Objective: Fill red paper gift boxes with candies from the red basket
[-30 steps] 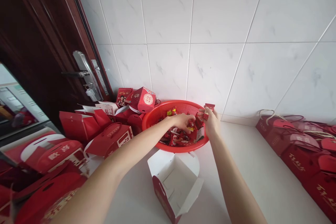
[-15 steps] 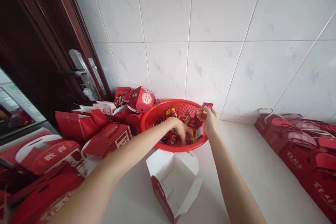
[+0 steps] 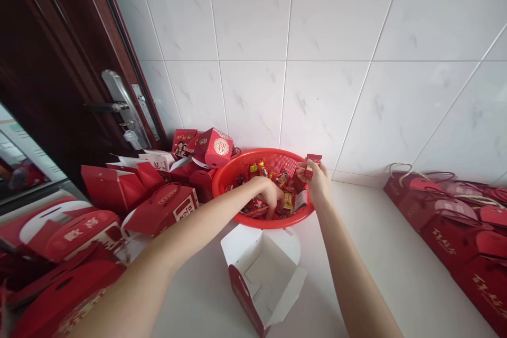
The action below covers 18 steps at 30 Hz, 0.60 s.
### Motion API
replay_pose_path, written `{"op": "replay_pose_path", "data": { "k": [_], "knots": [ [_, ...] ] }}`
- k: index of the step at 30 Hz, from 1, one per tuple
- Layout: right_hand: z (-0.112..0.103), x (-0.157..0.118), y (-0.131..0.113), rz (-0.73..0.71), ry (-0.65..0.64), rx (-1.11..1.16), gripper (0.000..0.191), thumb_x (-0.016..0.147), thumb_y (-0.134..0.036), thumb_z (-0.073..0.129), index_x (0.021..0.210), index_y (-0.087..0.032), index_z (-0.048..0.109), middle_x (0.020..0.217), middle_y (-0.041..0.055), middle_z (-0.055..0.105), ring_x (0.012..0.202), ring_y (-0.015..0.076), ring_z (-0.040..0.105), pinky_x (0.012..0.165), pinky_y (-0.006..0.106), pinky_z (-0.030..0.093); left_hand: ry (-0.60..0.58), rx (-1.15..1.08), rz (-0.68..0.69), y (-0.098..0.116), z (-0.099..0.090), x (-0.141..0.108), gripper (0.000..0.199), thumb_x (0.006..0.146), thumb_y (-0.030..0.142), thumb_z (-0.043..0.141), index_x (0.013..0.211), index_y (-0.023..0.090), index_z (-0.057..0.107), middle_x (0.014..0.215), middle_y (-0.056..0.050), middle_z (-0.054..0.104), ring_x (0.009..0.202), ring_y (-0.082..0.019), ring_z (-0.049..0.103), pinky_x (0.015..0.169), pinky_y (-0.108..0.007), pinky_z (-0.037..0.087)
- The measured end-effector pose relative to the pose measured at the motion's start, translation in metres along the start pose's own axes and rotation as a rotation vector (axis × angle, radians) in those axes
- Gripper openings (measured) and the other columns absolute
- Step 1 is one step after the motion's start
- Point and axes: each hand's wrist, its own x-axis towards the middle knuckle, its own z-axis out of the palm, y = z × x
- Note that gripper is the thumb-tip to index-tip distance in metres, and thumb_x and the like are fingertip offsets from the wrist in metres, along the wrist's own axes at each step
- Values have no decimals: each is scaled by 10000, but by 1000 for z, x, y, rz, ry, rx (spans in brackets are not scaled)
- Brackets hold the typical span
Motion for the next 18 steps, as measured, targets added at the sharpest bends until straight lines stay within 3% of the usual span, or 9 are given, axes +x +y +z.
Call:
{"op": "replay_pose_path", "data": {
  "k": [3, 9, 11, 18],
  "knots": [
    [0, 0, 0, -4, -4, 4, 87, 733, -256, 668, 759, -200, 606, 696, -9, 677, 551, 113, 596, 551, 226, 528, -32, -74, 8, -1, -12, -13, 385, 435, 287, 888, 780, 217, 732, 782, 15, 747, 752, -221, 676, 683, -291, 516],
    [1, -1, -2, 0, -11, -3, 113, 712, -260, 691, 769, -201, 613, 713, -4, 677, 563, 116, 600, 550, 224, 529, 399, -347, 128, -15, -29, -28, 329, 626, 315, 817, 922, 192, 739, 911, -15, 760, 904, -209, 687, 814, -299, 507],
    [2, -2, -2, 8, -7, -5, 89, 720, -251, 670, 772, -197, 620, 697, -3, 676, 558, 115, 595, 546, 223, 528, 487, -395, 162, -18, -30, -27, 313, 656, 297, 799, 942, 181, 747, 970, -32, 766, 956, -216, 683, 856, -313, 505],
    [3, -2, -2, 16, -21, -11, 97, 715, -258, 677, 768, -196, 624, 686, 0, 681, 550, 117, 589, 536, 226, 520, 546, -480, 213, -24, -30, -22, 343, 640, 127, 742, 982, 161, 739, 995, -39, 756, 986, -209, 673, 905, -339, 503]
  ]
}}
